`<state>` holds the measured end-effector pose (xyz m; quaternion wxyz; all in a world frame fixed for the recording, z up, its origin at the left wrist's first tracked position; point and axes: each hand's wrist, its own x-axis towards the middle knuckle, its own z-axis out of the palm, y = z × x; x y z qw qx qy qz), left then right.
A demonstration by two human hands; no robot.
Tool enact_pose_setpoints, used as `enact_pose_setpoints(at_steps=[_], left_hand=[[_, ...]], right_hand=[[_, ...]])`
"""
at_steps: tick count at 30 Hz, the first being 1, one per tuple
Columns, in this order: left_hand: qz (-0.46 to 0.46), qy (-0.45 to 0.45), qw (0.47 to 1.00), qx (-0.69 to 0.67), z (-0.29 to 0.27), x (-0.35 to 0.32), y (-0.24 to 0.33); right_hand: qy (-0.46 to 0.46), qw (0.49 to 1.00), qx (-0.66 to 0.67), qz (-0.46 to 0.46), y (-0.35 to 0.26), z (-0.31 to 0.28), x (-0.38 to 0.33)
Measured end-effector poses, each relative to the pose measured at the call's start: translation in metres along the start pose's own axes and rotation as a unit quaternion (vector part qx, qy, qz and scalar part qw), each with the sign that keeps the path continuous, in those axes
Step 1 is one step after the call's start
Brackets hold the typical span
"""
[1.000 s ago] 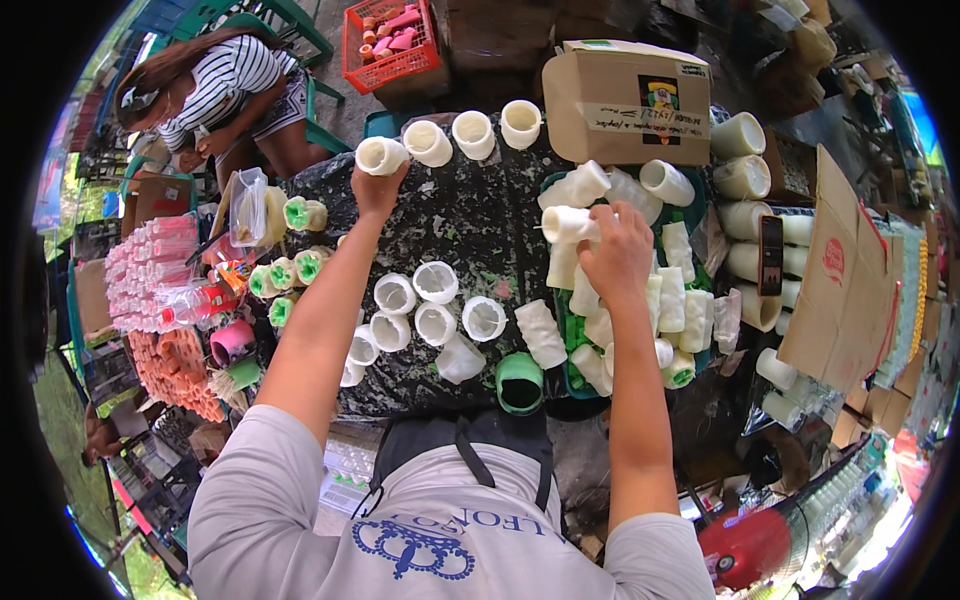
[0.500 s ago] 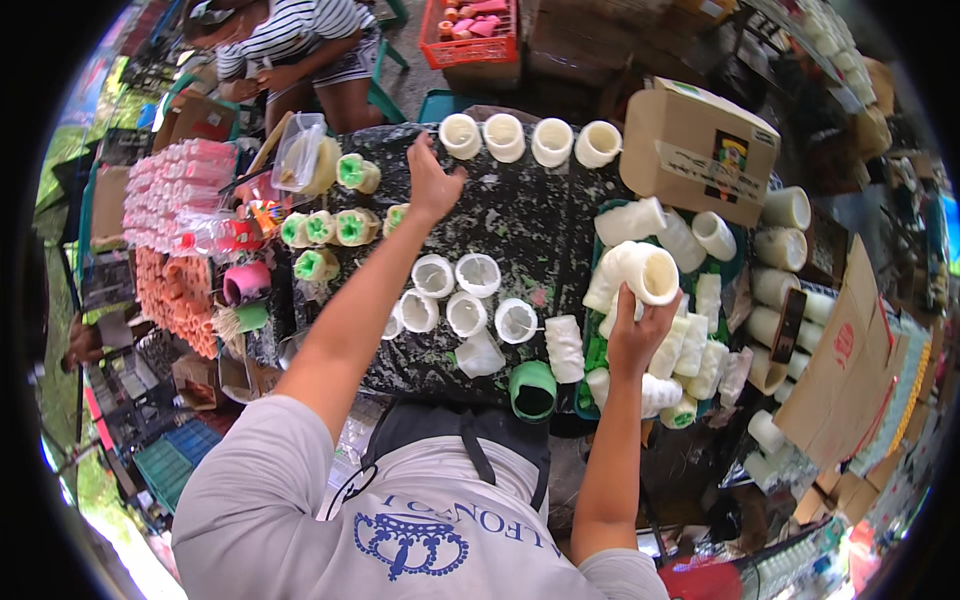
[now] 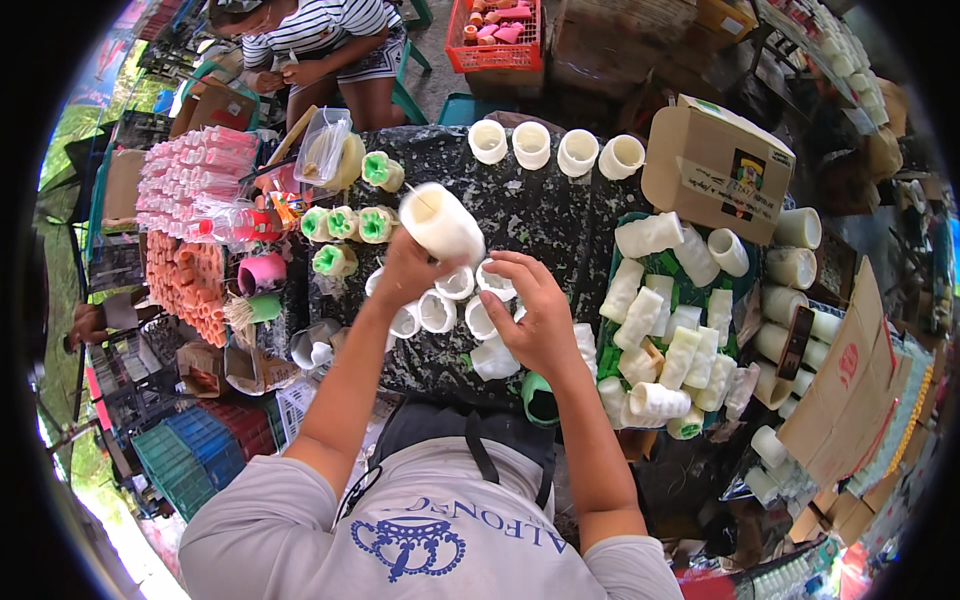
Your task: The person assembles small white candles by inserting wicks and arranging them on a table. They handle the candles one at a time, placing them in rows and occasionally adjusting their positions.
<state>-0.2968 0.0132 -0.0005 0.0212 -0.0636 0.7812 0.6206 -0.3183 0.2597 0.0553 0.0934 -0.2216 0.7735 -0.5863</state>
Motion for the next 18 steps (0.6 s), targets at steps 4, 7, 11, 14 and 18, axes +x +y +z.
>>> enact_pose_setpoints(at_steps=[4, 7, 11, 14, 18], left_hand=[[0.081, 0.102, 0.985, 0.116, -0.048, 0.082, -0.035], [0.095, 0.174, 0.968, 0.155, -0.055, 0.135, -0.071], [0.022, 0.184, 0.959, 0.213, -0.047, 0.161, -0.107], [0.001, 0.187, 0.960, 0.209, -0.040, 0.161, -0.121], [-0.005, 0.218, 0.951, 0.222, -0.034, 0.161, -0.119]], right_hand=[[-0.015, 0.998, 0.008, 0.068, 0.006, -0.007, -0.013], [0.011, 0.995, -0.010, 0.102, 0.018, -0.018, -0.028], [0.071, 0.987, -0.018, 0.144, 0.034, -0.031, -0.053], [0.100, 0.980, -0.017, 0.174, 0.042, -0.040, -0.070], [0.122, 0.973, -0.026, 0.194, 0.051, -0.047, -0.085]])
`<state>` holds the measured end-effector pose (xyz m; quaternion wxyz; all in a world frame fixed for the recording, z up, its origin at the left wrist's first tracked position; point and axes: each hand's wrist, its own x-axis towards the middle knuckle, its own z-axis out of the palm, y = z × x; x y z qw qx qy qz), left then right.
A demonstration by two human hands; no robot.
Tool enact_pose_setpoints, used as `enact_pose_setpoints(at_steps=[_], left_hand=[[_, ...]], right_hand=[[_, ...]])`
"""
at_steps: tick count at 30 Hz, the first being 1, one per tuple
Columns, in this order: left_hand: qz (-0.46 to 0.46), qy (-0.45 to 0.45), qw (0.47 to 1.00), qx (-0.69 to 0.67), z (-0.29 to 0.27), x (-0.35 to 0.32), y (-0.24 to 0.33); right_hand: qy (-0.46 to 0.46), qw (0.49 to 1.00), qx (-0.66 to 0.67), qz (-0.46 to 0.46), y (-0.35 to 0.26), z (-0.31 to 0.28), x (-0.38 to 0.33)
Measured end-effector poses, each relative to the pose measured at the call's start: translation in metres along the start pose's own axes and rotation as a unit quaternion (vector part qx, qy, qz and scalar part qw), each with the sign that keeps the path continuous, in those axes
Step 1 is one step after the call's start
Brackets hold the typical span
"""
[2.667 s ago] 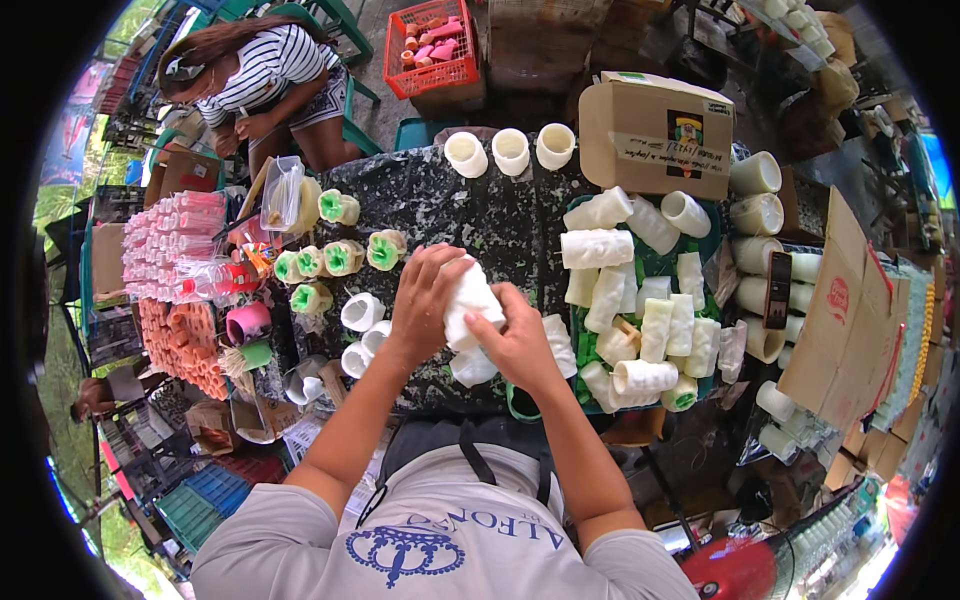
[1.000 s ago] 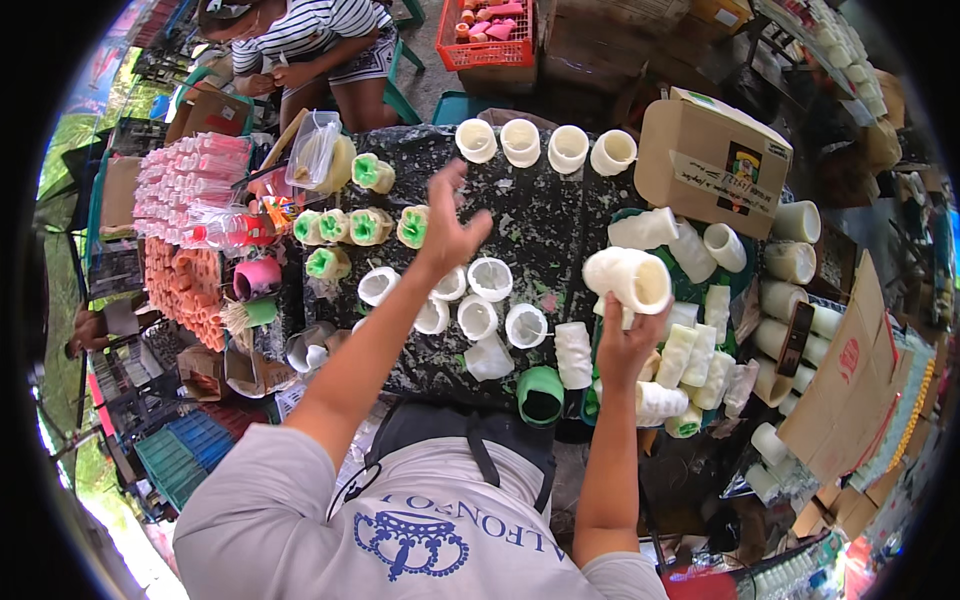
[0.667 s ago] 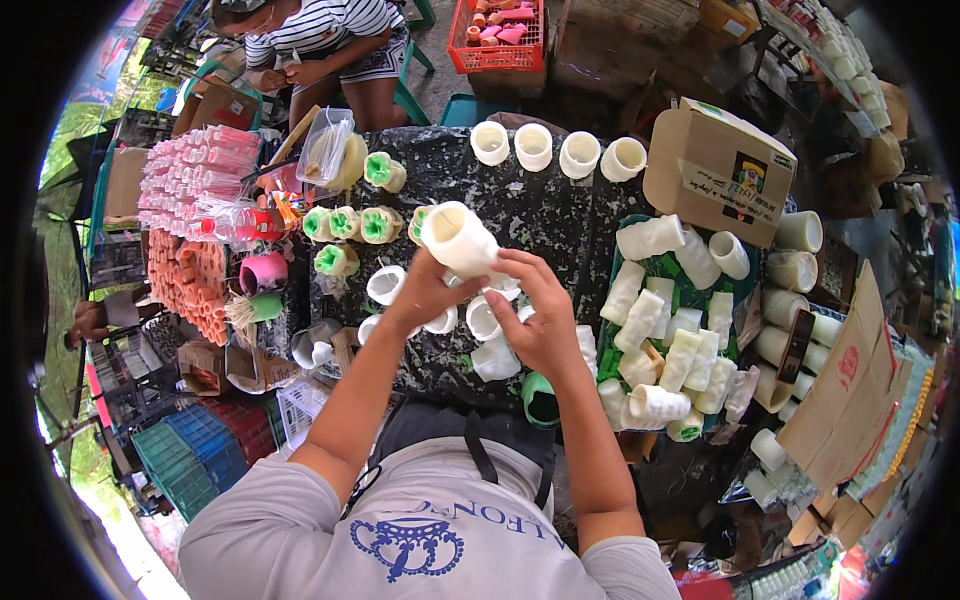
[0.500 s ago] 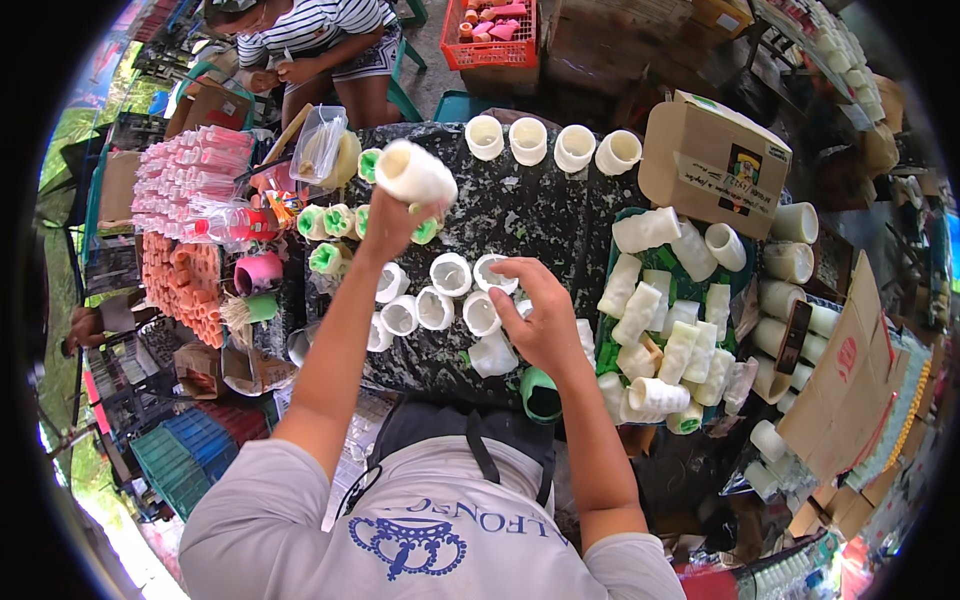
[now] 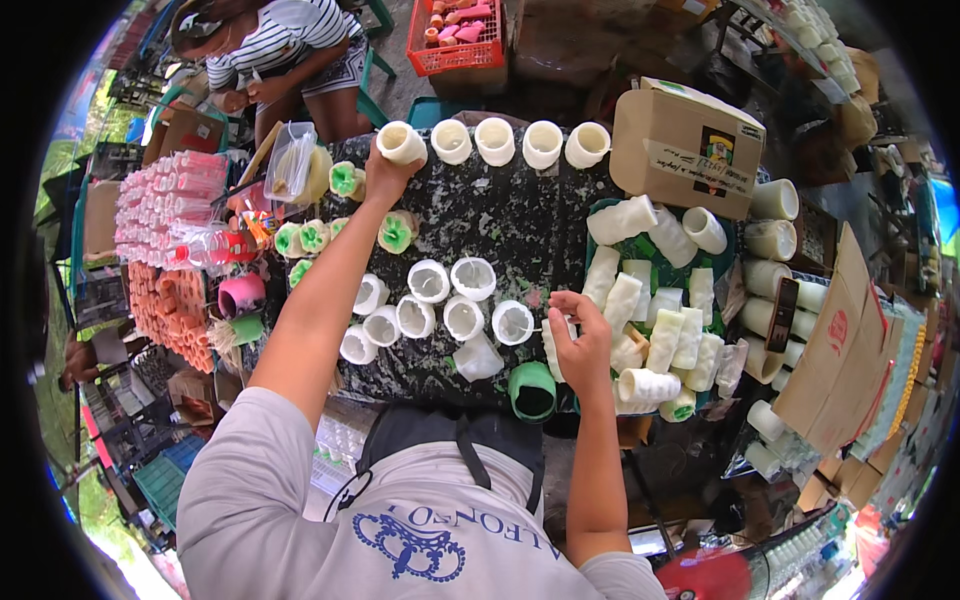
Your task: The person assembles small white candles by inserting wicks and arranging them on a table. They handle the candles one at a time, placing them in rows and occasionally adjusting their positions.
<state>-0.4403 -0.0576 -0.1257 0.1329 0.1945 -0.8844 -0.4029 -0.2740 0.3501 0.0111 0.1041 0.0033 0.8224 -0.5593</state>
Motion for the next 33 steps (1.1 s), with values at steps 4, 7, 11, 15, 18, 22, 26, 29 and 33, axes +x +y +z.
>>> enact_pose_setpoints(at_steps=[4, 7, 11, 15, 18, 22, 26, 29, 33], left_hand=[[-0.002, -0.003, 1.000, 0.015, 0.005, 0.002, -0.006], [0.016, -0.038, 0.999, -0.020, -0.002, 0.002, -0.007], [-0.014, -0.035, 0.987, -0.156, -0.015, -0.013, -0.038], [-0.092, -0.060, 0.989, -0.102, -0.051, -0.080, 0.035], [-0.061, -0.069, 0.992, -0.085, -0.083, -0.137, 0.093], [-0.042, -0.159, 0.982, -0.096, -0.077, -0.192, 0.136], [0.056, -0.245, 0.962, -0.105, -0.031, -0.208, 0.183], [0.157, -0.276, 0.943, -0.097, 0.036, -0.201, 0.208], [0.199, -0.257, 0.944, -0.052, 0.129, -0.178, 0.238]], right_hand=[[0.003, 1.000, 0.002, 0.011, 0.002, -0.006, -0.002], [0.015, 1.000, -0.010, 0.018, 0.005, -0.015, -0.005], [0.072, 0.995, -0.068, -0.010, 0.011, -0.043, 0.013], [0.233, 0.958, -0.166, -0.025, 0.032, -0.084, 0.045], [0.321, 0.921, -0.220, -0.036, 0.073, -0.120, 0.086], [0.291, 0.868, -0.390, -0.102, 0.136, -0.144, 0.129], [0.253, 0.881, -0.400, -0.012, 0.125, -0.136, 0.146], [0.254, 0.889, -0.376, 0.060, 0.103, -0.146, 0.145], [0.174, 0.873, -0.454, 0.047, 0.110, -0.180, 0.152]])
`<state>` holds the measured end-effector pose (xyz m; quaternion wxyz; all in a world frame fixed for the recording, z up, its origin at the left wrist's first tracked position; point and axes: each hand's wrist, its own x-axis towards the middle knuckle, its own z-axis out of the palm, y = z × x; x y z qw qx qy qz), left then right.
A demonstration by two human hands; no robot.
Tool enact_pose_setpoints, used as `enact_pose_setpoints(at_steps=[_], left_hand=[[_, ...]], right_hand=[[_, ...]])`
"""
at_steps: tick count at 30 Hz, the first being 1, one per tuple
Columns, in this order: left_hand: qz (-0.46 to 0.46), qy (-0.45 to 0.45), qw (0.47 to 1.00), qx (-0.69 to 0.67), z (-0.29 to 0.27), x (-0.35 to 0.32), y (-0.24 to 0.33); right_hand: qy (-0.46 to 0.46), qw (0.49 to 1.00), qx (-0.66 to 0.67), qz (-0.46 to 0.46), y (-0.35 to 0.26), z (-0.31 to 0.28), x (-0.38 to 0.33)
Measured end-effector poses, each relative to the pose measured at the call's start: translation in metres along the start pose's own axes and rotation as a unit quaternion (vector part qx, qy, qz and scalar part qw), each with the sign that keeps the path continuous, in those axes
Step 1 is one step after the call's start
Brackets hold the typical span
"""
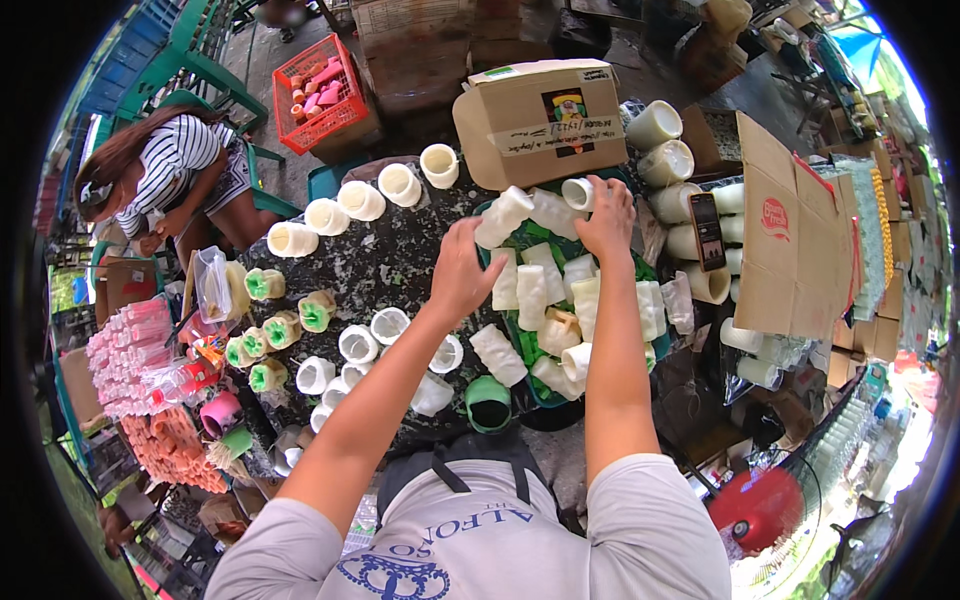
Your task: The person assembles small white candles by inserting wicks and arranging them on a table. They handle the candles one at a time, placing them in rows and occasionally adjusting their positions.
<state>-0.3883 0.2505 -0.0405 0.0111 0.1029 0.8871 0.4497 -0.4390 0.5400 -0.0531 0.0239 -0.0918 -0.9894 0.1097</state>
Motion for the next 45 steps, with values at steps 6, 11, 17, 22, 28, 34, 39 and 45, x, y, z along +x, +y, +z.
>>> enact_pose_setpoints(at_steps=[6, 11, 17, 22, 28, 34, 39, 45], left_hand=[[-0.063, -0.062, 0.992, 0.088, 0.035, 0.041, -0.001], [-0.013, -0.006, 1.000, 0.023, 0.033, 0.029, -0.039], [0.027, 0.007, 0.996, -0.085, 0.026, 0.015, -0.038], [0.015, 0.050, 0.991, -0.127, 0.013, 0.007, -0.025], [-0.065, 0.068, 0.979, -0.179, -0.078, -0.037, -0.007], [-0.204, 0.129, 0.961, -0.132, -0.149, -0.069, -0.046], [-0.141, 0.187, 0.972, -0.010, -0.152, -0.055, -0.091], [-0.142, 0.147, 0.978, 0.036, -0.131, -0.055, -0.117]], right_hand=[[0.075, 0.988, 0.131, -0.029, 0.049, 0.001, -0.001], [0.223, 0.889, 0.397, 0.043, 0.025, -0.036, -0.056], [0.019, 0.318, 0.939, 0.130, -0.068, -0.110, -0.126], [-0.005, 0.505, 0.831, 0.235, -0.095, -0.093, -0.119], [-0.052, 0.596, 0.781, 0.180, -0.137, -0.072, -0.105], [-0.101, 0.762, 0.632, 0.098, -0.166, 0.000, -0.088], [-0.029, 0.937, 0.323, -0.133, -0.211, 0.018, -0.051], [-0.059, 0.962, 0.220, -0.153, -0.203, 0.047, -0.040]])
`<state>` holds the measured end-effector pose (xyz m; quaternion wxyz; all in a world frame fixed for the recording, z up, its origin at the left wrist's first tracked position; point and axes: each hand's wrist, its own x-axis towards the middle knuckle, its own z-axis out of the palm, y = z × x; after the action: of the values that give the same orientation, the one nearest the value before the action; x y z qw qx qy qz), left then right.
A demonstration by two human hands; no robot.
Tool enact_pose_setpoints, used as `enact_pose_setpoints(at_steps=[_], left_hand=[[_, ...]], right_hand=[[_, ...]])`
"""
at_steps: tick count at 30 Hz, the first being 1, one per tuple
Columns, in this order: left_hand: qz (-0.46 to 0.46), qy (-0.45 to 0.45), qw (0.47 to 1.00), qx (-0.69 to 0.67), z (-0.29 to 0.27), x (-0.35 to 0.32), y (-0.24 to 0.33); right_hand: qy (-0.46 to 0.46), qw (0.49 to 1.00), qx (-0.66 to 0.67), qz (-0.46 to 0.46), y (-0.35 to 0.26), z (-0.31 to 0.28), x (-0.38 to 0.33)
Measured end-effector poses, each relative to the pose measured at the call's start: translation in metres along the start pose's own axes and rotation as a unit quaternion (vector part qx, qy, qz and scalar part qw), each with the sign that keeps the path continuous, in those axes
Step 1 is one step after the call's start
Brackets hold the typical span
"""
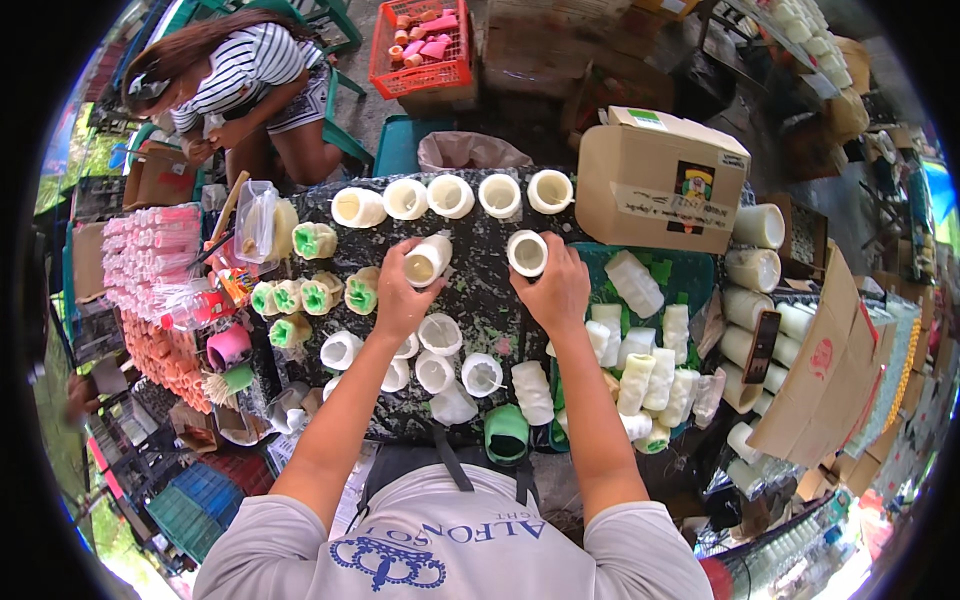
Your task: The person assembles small white candles by inserting wicks and arranging them on a table. They handle the candles one at a time, placing them in rows and occasionally adjusting their positions.
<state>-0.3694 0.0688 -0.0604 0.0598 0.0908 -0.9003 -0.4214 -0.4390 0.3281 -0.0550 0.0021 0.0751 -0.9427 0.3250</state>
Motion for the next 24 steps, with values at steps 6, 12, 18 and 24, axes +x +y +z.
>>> enact_pose_setpoints(at_steps=[6, 12, 18, 24], left_hand=[[-0.090, 0.001, 0.986, -0.144, 0.005, 0.010, -0.001], [-0.002, -0.021, 0.995, -0.101, 0.012, 0.016, 0.016], [0.038, -0.023, 0.993, -0.108, 0.057, 0.029, 0.034], [0.043, -0.019, 0.994, -0.094, 0.084, 0.029, 0.031]], right_hand=[[0.046, 0.996, 0.075, 0.030, 0.015, 0.003, 0.002], [0.086, 0.996, 0.035, 0.010, 0.020, -0.004, 0.014], [0.090, 0.994, -0.028, 0.049, 0.039, 0.020, 0.007], [0.066, 0.994, -0.074, 0.053, 0.056, 0.029, 0.007]])
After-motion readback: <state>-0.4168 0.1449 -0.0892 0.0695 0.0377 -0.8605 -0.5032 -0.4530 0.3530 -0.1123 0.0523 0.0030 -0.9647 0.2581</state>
